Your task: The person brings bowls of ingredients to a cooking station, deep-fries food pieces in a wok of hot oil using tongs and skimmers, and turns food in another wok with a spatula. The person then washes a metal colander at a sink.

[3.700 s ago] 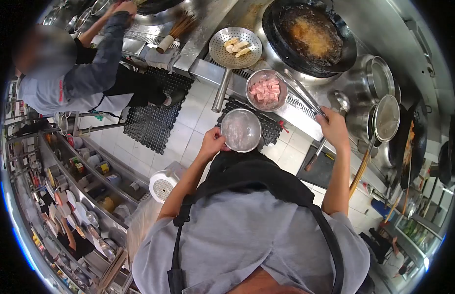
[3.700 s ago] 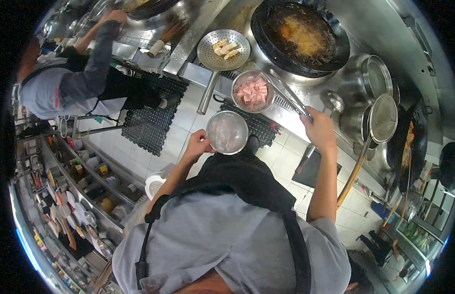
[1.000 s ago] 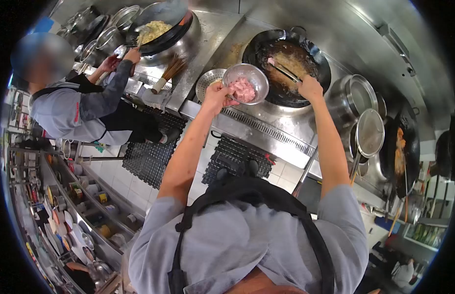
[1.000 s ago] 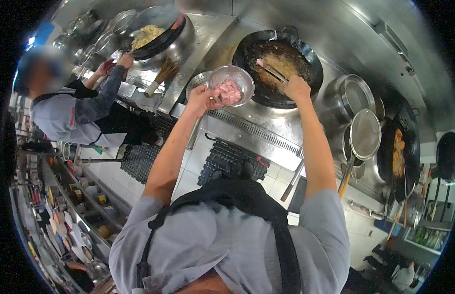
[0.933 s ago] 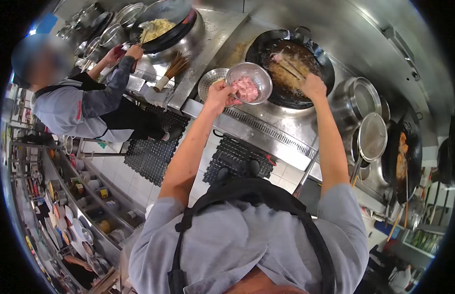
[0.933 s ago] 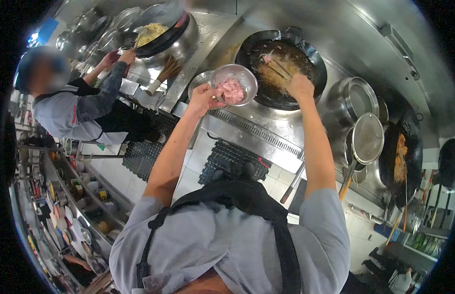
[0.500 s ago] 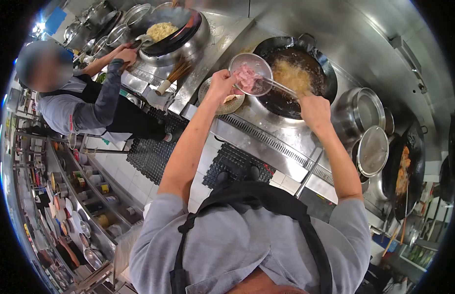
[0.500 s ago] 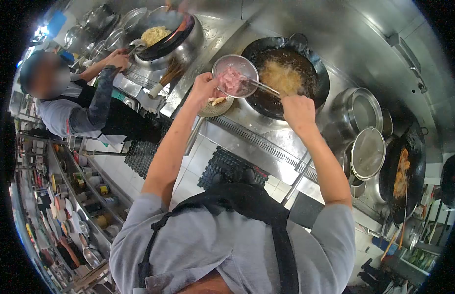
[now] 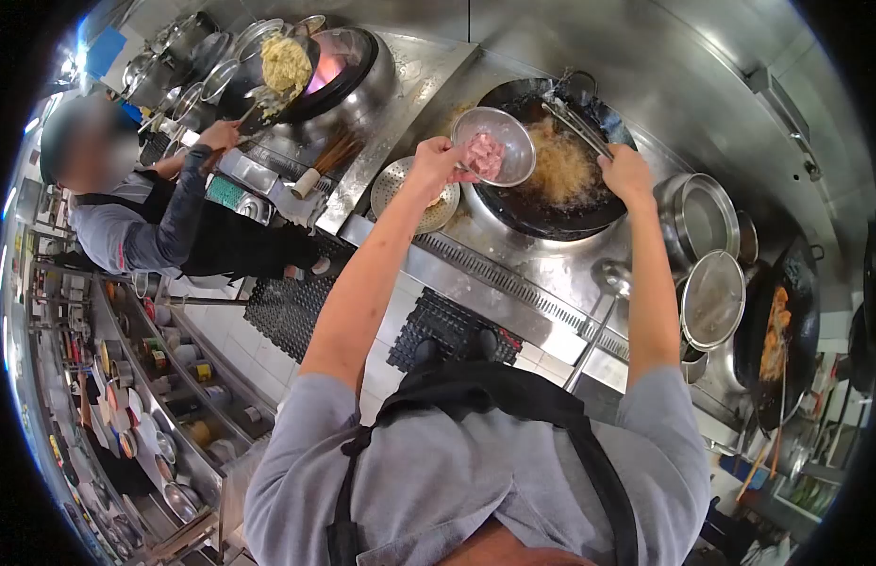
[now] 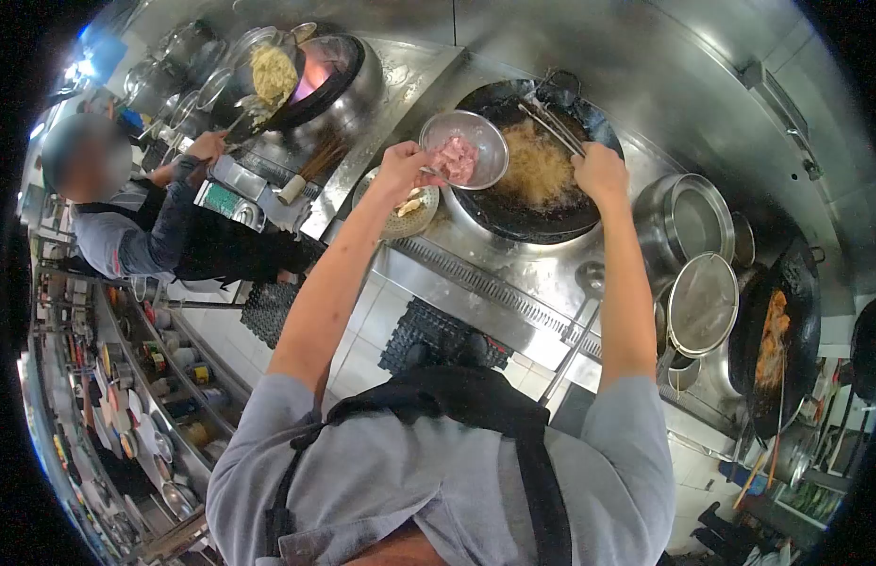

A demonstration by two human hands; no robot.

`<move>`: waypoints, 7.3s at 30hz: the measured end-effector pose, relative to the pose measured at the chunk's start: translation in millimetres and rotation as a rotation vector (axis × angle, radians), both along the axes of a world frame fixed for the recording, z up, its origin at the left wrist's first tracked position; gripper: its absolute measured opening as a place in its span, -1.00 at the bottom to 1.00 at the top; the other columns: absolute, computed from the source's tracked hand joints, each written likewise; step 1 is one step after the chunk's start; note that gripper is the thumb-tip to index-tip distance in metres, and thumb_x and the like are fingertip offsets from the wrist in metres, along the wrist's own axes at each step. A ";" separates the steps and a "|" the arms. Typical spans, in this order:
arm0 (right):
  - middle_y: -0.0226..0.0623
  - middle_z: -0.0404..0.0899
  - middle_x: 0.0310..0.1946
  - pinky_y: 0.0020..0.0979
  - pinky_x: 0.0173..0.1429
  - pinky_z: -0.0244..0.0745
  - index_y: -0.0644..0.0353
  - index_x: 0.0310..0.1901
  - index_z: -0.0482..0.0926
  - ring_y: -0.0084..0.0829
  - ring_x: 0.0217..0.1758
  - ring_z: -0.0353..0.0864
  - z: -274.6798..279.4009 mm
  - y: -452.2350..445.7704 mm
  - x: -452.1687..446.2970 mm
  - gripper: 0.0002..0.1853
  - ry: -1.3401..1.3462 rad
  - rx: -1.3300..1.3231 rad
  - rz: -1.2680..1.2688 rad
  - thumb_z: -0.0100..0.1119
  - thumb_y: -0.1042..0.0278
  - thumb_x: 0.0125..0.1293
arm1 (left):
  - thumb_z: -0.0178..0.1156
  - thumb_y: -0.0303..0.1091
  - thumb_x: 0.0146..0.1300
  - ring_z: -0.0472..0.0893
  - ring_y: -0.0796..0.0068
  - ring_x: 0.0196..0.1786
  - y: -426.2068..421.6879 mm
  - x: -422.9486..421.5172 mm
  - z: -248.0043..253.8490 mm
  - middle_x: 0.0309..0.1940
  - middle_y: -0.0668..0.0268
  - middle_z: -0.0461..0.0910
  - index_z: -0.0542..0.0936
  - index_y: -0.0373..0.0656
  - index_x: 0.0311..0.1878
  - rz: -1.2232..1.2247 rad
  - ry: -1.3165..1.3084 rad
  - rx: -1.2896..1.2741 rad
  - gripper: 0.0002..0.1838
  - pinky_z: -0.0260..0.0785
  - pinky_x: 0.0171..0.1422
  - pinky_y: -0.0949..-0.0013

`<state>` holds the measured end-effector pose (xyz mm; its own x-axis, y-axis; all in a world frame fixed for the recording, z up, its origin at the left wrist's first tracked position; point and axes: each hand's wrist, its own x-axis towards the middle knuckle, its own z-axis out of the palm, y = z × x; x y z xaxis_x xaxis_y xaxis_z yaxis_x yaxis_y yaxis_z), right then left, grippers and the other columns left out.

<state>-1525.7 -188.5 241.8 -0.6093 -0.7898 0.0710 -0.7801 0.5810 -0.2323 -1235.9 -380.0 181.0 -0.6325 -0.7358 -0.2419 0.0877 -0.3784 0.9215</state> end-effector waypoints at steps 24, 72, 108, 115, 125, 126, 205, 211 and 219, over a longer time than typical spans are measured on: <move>0.00 0.67 -0.05 -0.06 0.15 0.52 0.04 0.09 0.64 0.00 0.05 0.64 -19.0 -21.4 -37.4 -0.62 -0.047 0.058 -0.028 0.20 0.14 0.27 | 0.20 -0.57 0.20 0.65 0.22 -0.56 -70.5 -80.2 -22.6 -0.58 0.19 0.45 0.38 -0.31 -0.58 -0.001 -0.176 -0.204 -0.73 0.67 -0.49 0.13; 0.02 0.67 -0.16 0.00 0.03 0.52 0.12 0.06 0.59 0.06 -0.06 0.66 0.2 98.8 -1.3 -0.67 0.000 0.057 -0.019 0.13 0.18 0.33 | 0.25 -0.50 0.04 0.70 0.25 -0.58 0.1 -192.8 19.2 -0.63 0.09 0.62 0.60 -0.37 -0.51 -0.277 -0.356 -0.682 -0.88 0.57 -0.48 0.26; 0.08 0.67 -0.19 0.02 0.06 0.50 0.19 -0.10 0.64 0.08 -0.02 0.64 -22.0 140.7 20.5 -0.73 -0.050 0.100 -0.185 0.18 0.20 0.29 | 0.17 -0.42 0.02 0.60 -0.26 -0.15 -8.7 -174.9 15.7 -0.25 -0.20 0.59 0.62 -0.39 -0.29 0.075 -0.467 -1.388 -0.77 0.50 0.02 -0.03; 0.01 0.67 -0.13 -0.02 0.06 0.51 0.05 0.01 0.65 0.07 -0.02 0.63 28.1 223.9 32.7 -0.69 -0.033 0.046 -0.346 0.15 0.14 0.31 | 0.11 -0.61 0.23 0.63 0.21 -0.16 -9.8 -15.4 38.2 -0.20 -0.01 0.56 0.50 -0.57 -0.11 -0.014 0.200 -0.047 -0.79 0.67 0.03 0.07; -0.02 0.69 -0.44 -0.24 -0.18 0.56 0.36 -0.19 0.69 -0.19 -0.34 0.73 38.3 549.2 39.3 -0.68 0.076 0.202 -0.965 0.31 0.21 0.20 | 0.16 -0.55 0.25 0.63 0.35 -0.12 44.6 178.7 -35.4 -0.09 0.17 0.57 0.49 -0.37 -0.01 0.097 0.076 0.115 -0.75 0.63 -0.06 0.22; -0.02 0.68 -0.48 -0.22 -0.23 0.54 0.38 -0.24 0.67 -0.19 -0.39 0.71 21.2 569.2 37.8 -0.67 0.022 0.271 -1.017 0.33 0.20 0.18 | 0.17 -0.56 0.24 0.63 0.33 -0.12 48.9 187.2 -41.9 -0.09 0.16 0.57 0.49 -0.37 -0.02 0.066 0.067 0.135 -0.75 0.64 -0.08 0.20; -0.35 0.43 -0.61 -0.43 -0.64 0.37 0.33 -0.17 0.45 -0.53 -0.72 0.43 -128.2 82.4 1026.5 -0.73 -1.090 0.467 1.432 0.15 0.47 0.06 | 0.13 -0.57 0.23 0.67 0.14 -0.43 535.9 1119.8 -140.0 -0.36 0.14 0.51 0.40 -0.30 -0.32 1.950 -0.149 0.120 -0.91 0.66 -0.38 0.13; -0.40 0.41 -0.64 -0.43 -0.69 0.35 0.35 0.02 0.43 -0.52 -0.74 0.43 -167.6 93.7 891.6 -0.60 -0.906 0.663 1.119 0.13 0.52 0.08 | 0.21 -0.37 0.17 0.62 0.00 -0.12 455.1 1193.2 -100.8 -0.23 0.03 0.57 0.52 -0.24 -0.27 1.561 -1.750 -0.323 -0.85 0.52 -0.16 0.04; -0.38 0.51 -0.55 -0.40 -0.43 0.41 0.29 -0.29 0.54 -0.52 -0.54 0.46 -166.1 207.2 926.1 -0.78 -0.903 0.638 0.674 0.23 0.44 -0.02 | 0.25 -0.31 0.08 0.59 0.13 -0.05 261.8 1286.5 -106.8 -0.22 0.15 0.61 0.71 -0.08 -0.34 0.814 -1.938 -0.606 -0.88 0.36 -0.04 0.00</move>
<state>-599.5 18.7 75.7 0.2849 -0.6999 -0.6550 -0.6743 0.3394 -0.6559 50.5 -118.2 74.2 0.4415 -0.8517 0.2823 -0.8877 -0.4604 -0.0004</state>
